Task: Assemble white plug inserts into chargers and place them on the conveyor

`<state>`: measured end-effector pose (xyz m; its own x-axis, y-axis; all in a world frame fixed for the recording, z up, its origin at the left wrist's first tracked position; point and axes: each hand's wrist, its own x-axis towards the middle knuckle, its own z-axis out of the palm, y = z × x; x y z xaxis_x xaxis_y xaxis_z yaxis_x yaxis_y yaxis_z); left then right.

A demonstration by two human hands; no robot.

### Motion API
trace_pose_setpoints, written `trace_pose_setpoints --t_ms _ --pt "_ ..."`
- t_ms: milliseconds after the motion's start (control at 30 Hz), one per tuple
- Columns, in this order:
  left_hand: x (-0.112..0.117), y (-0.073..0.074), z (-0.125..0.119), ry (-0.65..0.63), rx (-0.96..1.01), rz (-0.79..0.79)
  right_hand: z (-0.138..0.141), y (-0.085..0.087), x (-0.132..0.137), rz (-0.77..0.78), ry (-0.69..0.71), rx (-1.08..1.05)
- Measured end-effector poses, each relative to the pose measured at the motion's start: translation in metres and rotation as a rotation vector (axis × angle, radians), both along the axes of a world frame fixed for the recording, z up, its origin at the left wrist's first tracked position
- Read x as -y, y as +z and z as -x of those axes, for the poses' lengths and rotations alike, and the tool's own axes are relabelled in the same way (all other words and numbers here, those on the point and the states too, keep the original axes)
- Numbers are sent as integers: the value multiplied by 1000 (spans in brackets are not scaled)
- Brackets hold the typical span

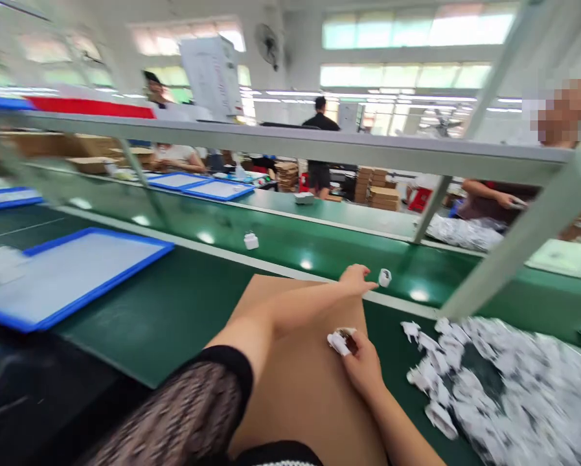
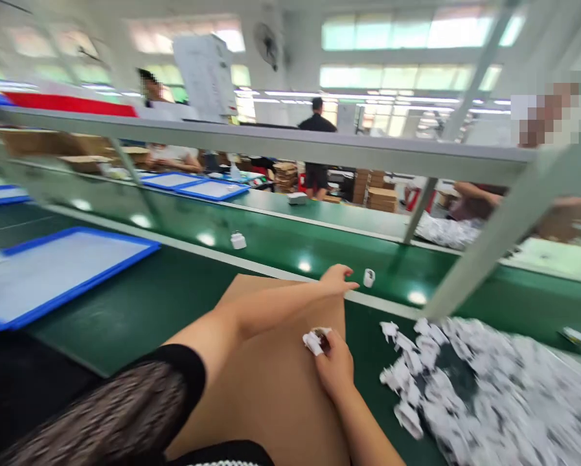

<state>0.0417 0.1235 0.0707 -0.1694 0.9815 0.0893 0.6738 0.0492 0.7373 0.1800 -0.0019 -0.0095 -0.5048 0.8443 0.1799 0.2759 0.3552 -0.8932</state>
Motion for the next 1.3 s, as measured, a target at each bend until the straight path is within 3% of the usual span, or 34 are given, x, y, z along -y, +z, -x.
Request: trace_pose_setpoints --t_ms 67,167,233,333,433,533,600,667,800,900,1033,1200,1300 --pt "-26 -4 -13 47 -49 -8 -1 -1 -7 1 13 17" --pt "-60 -16 -26 103 -151 108 -3 -1 -13 -65 55 74" --pt "-71 -20 -30 123 -147 158 -4 0 -13 -121 68 106" --pt "-70 -18 -27 99 -140 144 -3 1 -13 -139 72 93" --pt "-50 -8 -11 56 -155 76 -1 5 -17 -47 57 -22" --pt "-11 -4 9 -10 -143 4 -4 13 -21 124 -131 -165" --pt "22 -10 23 -64 -106 -26 -7 18 -23 240 -270 -247" --pt "54 -22 40 -119 -51 -43 -9 21 -26 379 -312 -408" --pt "116 -46 67 -209 -38 -213 -11 17 -34 586 -214 -577" --pt "159 -51 65 -276 -61 -228 -12 17 -31 643 -180 -571" --pt "184 -53 48 -356 -47 -199 -10 25 -22 591 -185 -528" --pt "176 -64 46 -324 85 -194 -8 40 -10 212 -191 -313" --pt "174 -68 49 -341 123 -206 -9 46 -6 123 -177 -287"
